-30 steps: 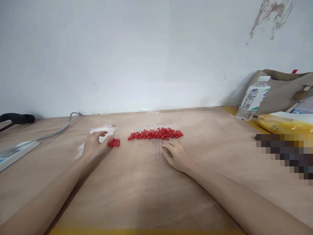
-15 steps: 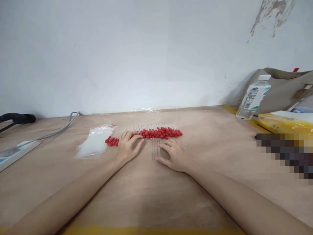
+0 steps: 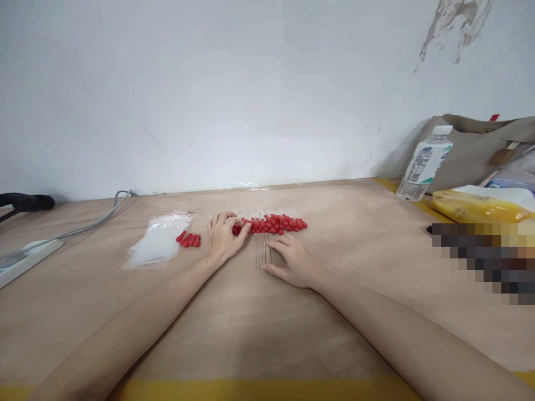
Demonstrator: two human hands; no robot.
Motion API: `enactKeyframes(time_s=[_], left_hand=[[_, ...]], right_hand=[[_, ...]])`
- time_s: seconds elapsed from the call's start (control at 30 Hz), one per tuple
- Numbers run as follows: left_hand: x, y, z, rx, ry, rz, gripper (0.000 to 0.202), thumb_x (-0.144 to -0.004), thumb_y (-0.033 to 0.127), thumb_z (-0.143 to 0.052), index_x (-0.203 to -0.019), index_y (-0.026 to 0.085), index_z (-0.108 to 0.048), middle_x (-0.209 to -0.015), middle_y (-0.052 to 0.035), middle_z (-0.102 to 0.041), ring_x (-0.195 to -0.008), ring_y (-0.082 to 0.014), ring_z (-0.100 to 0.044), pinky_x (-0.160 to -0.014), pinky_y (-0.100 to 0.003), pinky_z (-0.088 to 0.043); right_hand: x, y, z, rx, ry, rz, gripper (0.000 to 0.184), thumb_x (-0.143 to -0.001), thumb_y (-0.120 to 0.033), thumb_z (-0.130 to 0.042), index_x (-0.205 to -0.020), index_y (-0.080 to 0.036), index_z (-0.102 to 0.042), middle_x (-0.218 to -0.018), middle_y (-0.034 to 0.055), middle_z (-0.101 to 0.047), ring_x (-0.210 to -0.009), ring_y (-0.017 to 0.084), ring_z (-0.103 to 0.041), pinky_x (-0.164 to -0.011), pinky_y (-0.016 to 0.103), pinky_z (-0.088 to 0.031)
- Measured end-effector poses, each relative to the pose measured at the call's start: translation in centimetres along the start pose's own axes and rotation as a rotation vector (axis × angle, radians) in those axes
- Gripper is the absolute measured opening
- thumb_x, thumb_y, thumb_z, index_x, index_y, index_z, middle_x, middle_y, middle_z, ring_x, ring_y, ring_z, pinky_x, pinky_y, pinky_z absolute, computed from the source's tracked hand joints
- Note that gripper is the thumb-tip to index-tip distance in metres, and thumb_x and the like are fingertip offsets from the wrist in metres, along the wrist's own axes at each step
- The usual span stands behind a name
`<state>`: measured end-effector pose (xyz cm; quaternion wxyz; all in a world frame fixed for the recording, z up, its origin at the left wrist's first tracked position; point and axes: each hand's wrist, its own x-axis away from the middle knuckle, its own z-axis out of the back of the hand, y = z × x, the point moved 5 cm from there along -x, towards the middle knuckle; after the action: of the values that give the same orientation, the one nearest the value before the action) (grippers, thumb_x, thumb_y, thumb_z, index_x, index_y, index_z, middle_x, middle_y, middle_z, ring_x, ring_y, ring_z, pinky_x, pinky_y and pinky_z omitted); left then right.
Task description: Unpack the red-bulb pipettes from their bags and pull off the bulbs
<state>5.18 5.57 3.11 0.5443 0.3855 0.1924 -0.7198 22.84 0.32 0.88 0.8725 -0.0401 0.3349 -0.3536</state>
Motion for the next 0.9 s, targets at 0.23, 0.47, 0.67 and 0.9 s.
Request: enactKeyframes(time_s=[0.23, 0.47, 0.67, 0.9], left_hand=[[0.0, -0.2, 0.2, 0.026, 0.054, -0.001, 0.021, -0.078, 0.038, -0.055, -0.069, 0.02, -0.062, -0.09, -0.0045, -0.061, -0.09, -0.0221, -0.049, -0.084, -0.04, -0.028], [0.6, -1.2, 2.0, 0.109, 0.195, 0.049, 0.018, -0.077, 0.036, -0.057, -0.074, 0.019, -0.062, -0.087, -0.005, -0.061, -0.088, -0.022, -0.05, -0.083, -0.038, -0.03], [3.1, -1.2, 5.3, 0.321, 0.074, -0.124, 0.011, -0.079, 0.029, -0.056, -0.078, 0.02, -0.061, -0.085, -0.0035, -0.06, -0.086, -0.018, -0.053, -0.081, -0.034, -0.037], [5.2, 0.1, 7.0, 0.404, -0.101, -0.251, 0.011, -0.08, 0.03, -0.055, -0.078, 0.021, -0.061, -0.084, -0.0039, -0.061, -0.082, -0.0181, -0.055, -0.081, -0.038, -0.038]], right_hand=[[0.0, 0.1, 0.0, 0.0, 0.023, 0.005, 0.045, -0.076, -0.046, -0.055, -0.111, -0.018, -0.053, -0.104, 0.0115, -0.057, -0.099, 0.025, -0.051, -0.082, 0.042, -0.046], [0.1, -0.1, 0.4, -0.011, 0.077, 0.02, 0.045, -0.077, -0.04, -0.056, -0.116, -0.018, -0.049, -0.109, 0.0117, -0.051, -0.101, 0.023, -0.05, -0.086, 0.04, -0.045], [0.4, -1.1, 1.7, 0.116, 0.279, 0.083, 0.061, -0.078, -0.038, -0.055, -0.131, -0.019, -0.032, -0.128, 0.0146, -0.037, -0.119, 0.026, -0.038, -0.096, 0.045, -0.037], [0.3, -1.5, 0.7, 0.12, 0.141, 0.207, 0.035, -0.083, -0.032, -0.05, -0.116, -0.023, -0.052, -0.122, 0.0102, -0.048, -0.113, 0.023, -0.044, -0.092, 0.044, -0.04]])
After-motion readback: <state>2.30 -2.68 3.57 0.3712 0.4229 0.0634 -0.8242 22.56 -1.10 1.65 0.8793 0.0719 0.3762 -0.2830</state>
